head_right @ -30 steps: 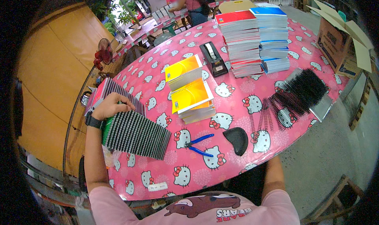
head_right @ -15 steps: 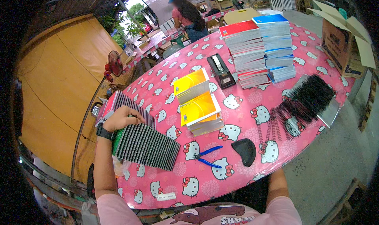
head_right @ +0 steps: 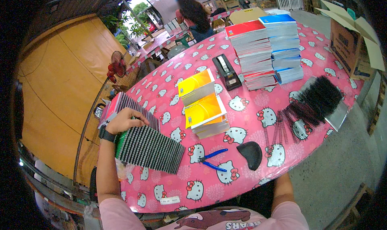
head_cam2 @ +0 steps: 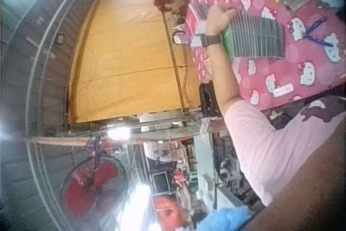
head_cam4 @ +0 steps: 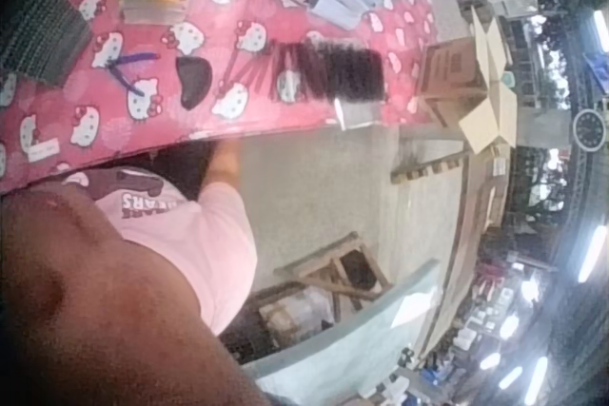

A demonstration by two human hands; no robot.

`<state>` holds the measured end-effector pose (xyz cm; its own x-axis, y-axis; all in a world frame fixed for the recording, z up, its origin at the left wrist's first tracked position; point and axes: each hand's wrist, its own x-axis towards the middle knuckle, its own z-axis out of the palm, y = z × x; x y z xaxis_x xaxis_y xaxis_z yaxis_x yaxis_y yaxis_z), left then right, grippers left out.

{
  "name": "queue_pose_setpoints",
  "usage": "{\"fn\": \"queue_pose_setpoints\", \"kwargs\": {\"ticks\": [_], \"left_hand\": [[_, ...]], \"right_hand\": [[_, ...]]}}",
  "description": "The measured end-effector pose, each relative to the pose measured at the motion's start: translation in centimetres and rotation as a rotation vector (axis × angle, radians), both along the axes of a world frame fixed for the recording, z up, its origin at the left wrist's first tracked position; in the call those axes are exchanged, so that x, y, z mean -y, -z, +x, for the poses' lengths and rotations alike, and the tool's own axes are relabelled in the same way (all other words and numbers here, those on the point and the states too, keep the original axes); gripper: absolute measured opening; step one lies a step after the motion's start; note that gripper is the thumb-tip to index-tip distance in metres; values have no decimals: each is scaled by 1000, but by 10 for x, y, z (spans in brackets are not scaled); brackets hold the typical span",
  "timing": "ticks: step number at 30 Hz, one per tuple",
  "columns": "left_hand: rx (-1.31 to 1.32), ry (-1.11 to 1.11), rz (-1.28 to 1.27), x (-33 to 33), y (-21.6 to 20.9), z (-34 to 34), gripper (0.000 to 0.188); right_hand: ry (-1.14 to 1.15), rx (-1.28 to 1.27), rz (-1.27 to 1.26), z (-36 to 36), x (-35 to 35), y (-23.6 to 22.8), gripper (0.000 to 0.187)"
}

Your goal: The person uses a pair of blue-handled pliers to trim the spiral binding of a stack of green notebooks. They hold the notebooks steady with one hand while using the pliers to cut the wire coils along the spine. The person works through the stack, occasionally adjusting the position of the notebooks on the table.

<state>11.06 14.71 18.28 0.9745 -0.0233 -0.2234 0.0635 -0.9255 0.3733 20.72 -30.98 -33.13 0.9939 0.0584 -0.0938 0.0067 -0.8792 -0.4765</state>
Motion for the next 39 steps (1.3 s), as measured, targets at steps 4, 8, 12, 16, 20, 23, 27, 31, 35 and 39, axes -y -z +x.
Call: {"fn": "queue_pose_setpoints", "kwargs": {"ticks": [4,8,12,16,20,23,27,31,35,39], "left_hand": [[-34,-3,20,-5,1,2,25],[-28,-19,17,-5,1,0,25],[-24,-21,23,-4,1,1,25],[-8,-22,1,-2,1,1,27],[-5,21,30,3,-2,3,28],[-2,20,9,-2,3,3,30],[-60,-36,38,-7,6,4,29],[-27,-16,21,-3,3,5,28],[-38,-25,11,-1,1,3,31],[-34,-19,2,1,1,4,30]], "right_hand": [[0,2,0,0,-2,-1,37],[0,6,5,0,-4,-3,37],[5,3,3,0,-3,-2,37],[7,2,12,1,-2,-2,36],[10,7,15,0,0,-3,36],[6,12,9,2,0,-6,36],[-14,21,7,11,-6,-8,36],[18,5,5,0,3,-12,36],[22,10,10,3,0,-13,36],[28,9,4,1,0,-13,36]]}}
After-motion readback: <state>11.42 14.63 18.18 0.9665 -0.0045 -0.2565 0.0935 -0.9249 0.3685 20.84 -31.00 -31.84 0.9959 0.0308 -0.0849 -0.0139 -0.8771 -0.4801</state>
